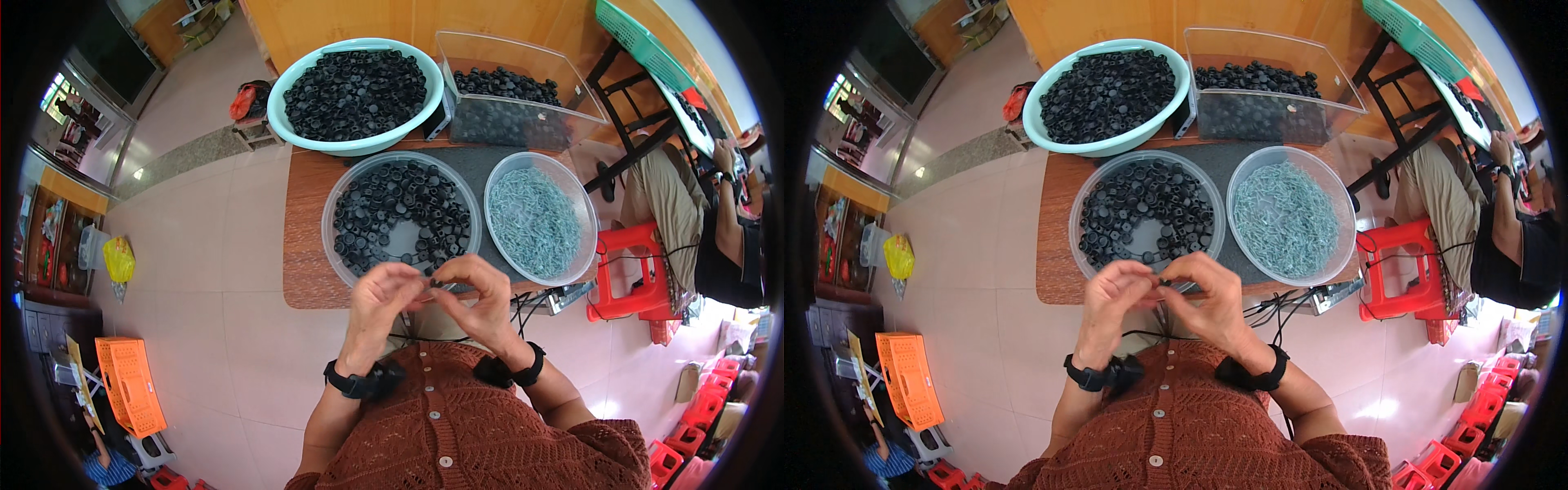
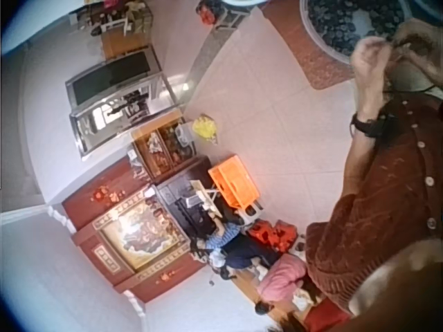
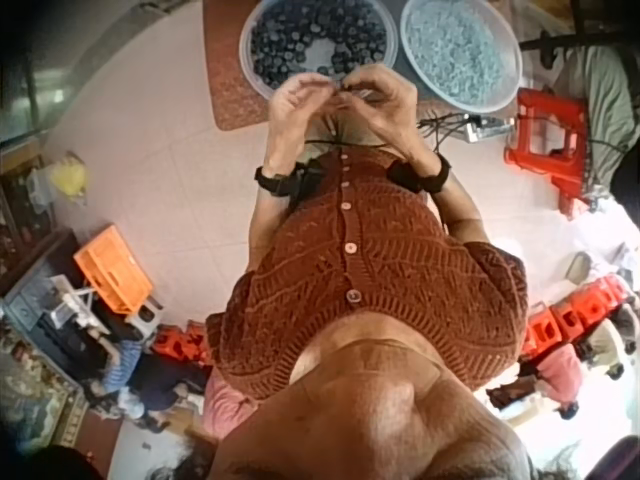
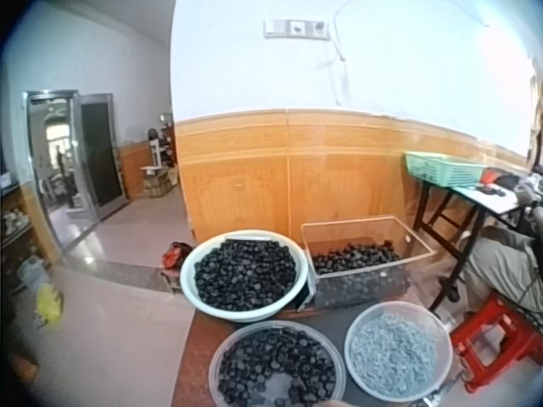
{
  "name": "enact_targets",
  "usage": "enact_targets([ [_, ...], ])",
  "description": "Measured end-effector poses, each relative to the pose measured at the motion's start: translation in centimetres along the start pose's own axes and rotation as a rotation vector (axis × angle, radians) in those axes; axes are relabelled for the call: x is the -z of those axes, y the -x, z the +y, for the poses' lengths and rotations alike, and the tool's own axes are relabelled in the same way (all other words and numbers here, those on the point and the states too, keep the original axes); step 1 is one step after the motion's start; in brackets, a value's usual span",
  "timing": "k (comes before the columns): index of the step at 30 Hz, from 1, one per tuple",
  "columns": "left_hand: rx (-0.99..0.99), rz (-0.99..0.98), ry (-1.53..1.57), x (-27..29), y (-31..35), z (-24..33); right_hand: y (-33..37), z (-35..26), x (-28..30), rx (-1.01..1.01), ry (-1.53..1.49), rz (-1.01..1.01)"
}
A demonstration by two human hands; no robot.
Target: The recorder is inspecting and sorting small black plastic components at a workshop table.
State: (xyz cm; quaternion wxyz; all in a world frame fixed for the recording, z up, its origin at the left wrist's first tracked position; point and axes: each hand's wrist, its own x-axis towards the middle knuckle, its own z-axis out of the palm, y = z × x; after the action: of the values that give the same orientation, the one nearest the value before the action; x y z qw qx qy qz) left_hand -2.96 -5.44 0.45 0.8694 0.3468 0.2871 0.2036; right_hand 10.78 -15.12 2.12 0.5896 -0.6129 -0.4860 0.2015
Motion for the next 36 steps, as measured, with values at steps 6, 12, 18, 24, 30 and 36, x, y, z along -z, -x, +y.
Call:
enact_targets([
  [6, -0.563, 0.217, -1.109, -0.1, -2.9, 1.0, -0.4, 1.0, 1.1, -0.255, -0.407, 0.077],
  [12, -0.615, 0.18, -1.46, -0.9, -4.0, 0.5, -0.4, 0.7, 2.3, -0.378, -0.594, 0.061],
  [18, -0.659, 0.225, -1.456, -1.1, -4.0, 1.3, -0.8, 0.7, 2.5, -0.414, -0.703, 0.067],
  [24, -0.231, 0.016, -0.362, -1.3, -2.0, 3.1, -0.8, -0.3, 2.0, -0.211, -0.651, 0.048],
  [30, -0.052, -0.109, 0.013, -1.9, -0.5, 3.5, -0.9, -2.1, 1.9, -0.126, -0.362, 0.031],
  [36, -0.054, -0.149, 0.02, -1.7, -0.2, 3.3, -0.8, -3.0, 1.1, -0.108, -0.255, 0.11],
])
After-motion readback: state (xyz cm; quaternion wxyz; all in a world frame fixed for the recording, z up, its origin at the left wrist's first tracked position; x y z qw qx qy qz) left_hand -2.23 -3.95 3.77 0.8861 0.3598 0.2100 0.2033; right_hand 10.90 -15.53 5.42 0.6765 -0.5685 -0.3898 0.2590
